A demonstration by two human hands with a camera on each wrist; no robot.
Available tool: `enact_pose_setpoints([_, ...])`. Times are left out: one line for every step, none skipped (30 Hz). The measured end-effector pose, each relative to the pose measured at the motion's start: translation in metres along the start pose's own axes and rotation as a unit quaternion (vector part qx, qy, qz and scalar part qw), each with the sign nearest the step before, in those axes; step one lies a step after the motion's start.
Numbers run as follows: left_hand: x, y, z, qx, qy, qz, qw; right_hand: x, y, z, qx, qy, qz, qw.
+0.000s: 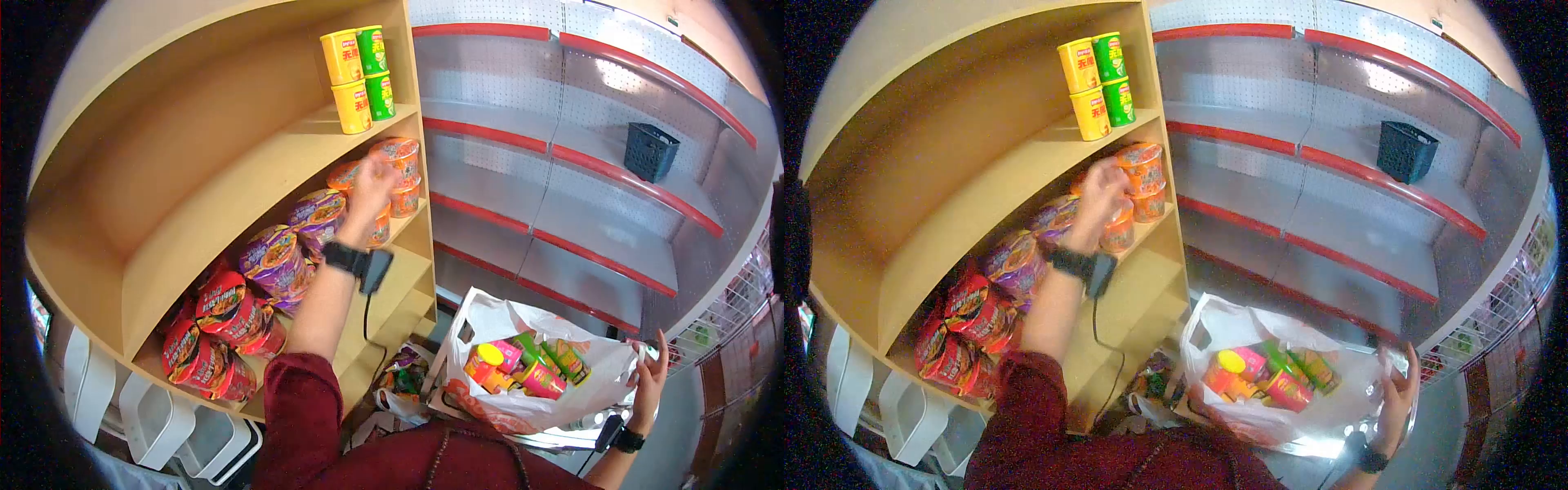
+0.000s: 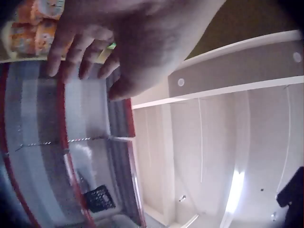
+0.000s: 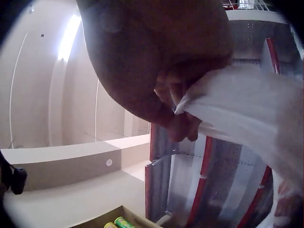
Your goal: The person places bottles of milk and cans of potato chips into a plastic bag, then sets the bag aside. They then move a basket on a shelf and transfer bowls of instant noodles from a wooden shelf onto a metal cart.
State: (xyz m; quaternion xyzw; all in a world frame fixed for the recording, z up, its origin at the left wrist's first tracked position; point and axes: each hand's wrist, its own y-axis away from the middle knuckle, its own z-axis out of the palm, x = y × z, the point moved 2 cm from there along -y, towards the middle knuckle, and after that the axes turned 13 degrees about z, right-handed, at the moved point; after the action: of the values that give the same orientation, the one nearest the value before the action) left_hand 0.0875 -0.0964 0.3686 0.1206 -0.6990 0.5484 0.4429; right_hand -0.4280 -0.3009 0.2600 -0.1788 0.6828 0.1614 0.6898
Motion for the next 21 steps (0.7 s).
enact_pose_setpoints([0.017,-0.023,-0.003,0.058,-0.057,0.000,0.997,-0.001,0.002,0.001,-0.017,-0.001,0.020,1.000])
enact_pose_setpoints([0.017,-0.049,-0.009,0.095,-0.077,0.108,0.987,0.013,-0.003,-0.004,0.035,0.000,-0.031,0.999])
enact_pose_setpoints([0.013,-0.073,-0.017,0.130,-0.177,0.166,0.961,0.017,-0.001,-0.005,0.037,-0.002,-0.034,0.999])
enact_pose_setpoints([0.013,-0.093,-0.023,0.164,-0.273,0.221,0.922,0.018,0.002,-0.006,0.054,-0.010,-0.028,0.998])
enact_pose_setpoints([0.015,-0.110,-0.026,0.164,-0.270,0.225,0.922,0.016,0.004,-0.005,0.072,-0.019,-0.021,0.997])
enact_pose_setpoints([0.020,-0.124,-0.028,0.185,-0.362,0.246,0.880,0.007,0.012,0.002,0.082,-0.029,0.001,0.996])
enact_pose_setpoints([0.025,-0.137,-0.031,0.206,-0.449,0.265,0.828,0.010,0.010,0.000,0.086,-0.031,-0.003,0.996])
enact_pose_setpoints([0.023,-0.150,-0.035,0.206,-0.445,0.269,0.829,0.018,0.010,-0.007,0.092,-0.034,-0.024,0.995])
enact_pose_setpoints([0.018,-0.162,-0.040,0.206,-0.466,0.236,0.828,0.029,0.012,-0.017,0.098,-0.037,-0.044,0.993])
enact_pose_setpoints([0.015,-0.172,-0.043,0.206,-0.485,0.202,0.825,0.044,0.009,-0.033,0.105,-0.024,-0.046,0.993])
enact_pose_setpoints([0.017,-0.176,-0.042,0.204,-0.481,0.206,0.827,0.041,0.012,-0.030,0.111,-0.026,-0.049,0.992])
enact_pose_setpoints([0.020,-0.177,-0.042,0.200,-0.418,0.177,0.868,0.034,0.019,-0.024,0.113,-0.029,-0.037,0.993])
enact_pose_setpoints([0.021,-0.177,-0.042,0.194,-0.354,0.145,0.903,0.029,0.023,-0.021,0.113,-0.032,-0.024,0.993])
enact_pose_setpoints([0.025,-0.176,-0.041,0.185,-0.363,0.124,0.905,0.028,0.025,-0.022,0.118,-0.033,-0.025,0.992])
enact_pose_setpoints([0.020,-0.180,-0.044,0.182,-0.361,0.124,0.906,0.028,0.026,-0.023,0.117,-0.029,-0.019,0.993])
enact_pose_setpoints([0.013,-0.184,-0.050,0.183,-0.361,0.131,0.905,0.028,0.029,-0.025,0.115,-0.024,-0.011,0.993])
enact_pose_setpoints([0.008,-0.184,-0.052,0.184,-0.362,0.138,0.903,0.021,0.031,-0.020,0.117,-0.023,-0.009,0.993])
enact_pose_setpoints([0.010,-0.181,-0.050,0.198,-0.404,0.143,0.881,0.009,0.033,-0.009,0.119,-0.030,-0.003,0.992])
enact_pose_setpoints([0.012,-0.178,-0.050,0.196,-0.405,0.141,0.882,0.002,0.034,-0.003,0.120,-0.035,0.003,0.992])
enact_pose_setpoints([0.015,-0.174,-0.050,0.198,-0.423,0.158,0.870,0.003,0.034,-0.005,0.119,-0.034,0.006,0.992])
enact_pose_setpoints([0.020,-0.171,-0.050,0.199,-0.440,0.177,0.857,0.006,0.032,-0.008,0.120,-0.017,0.027,0.992])
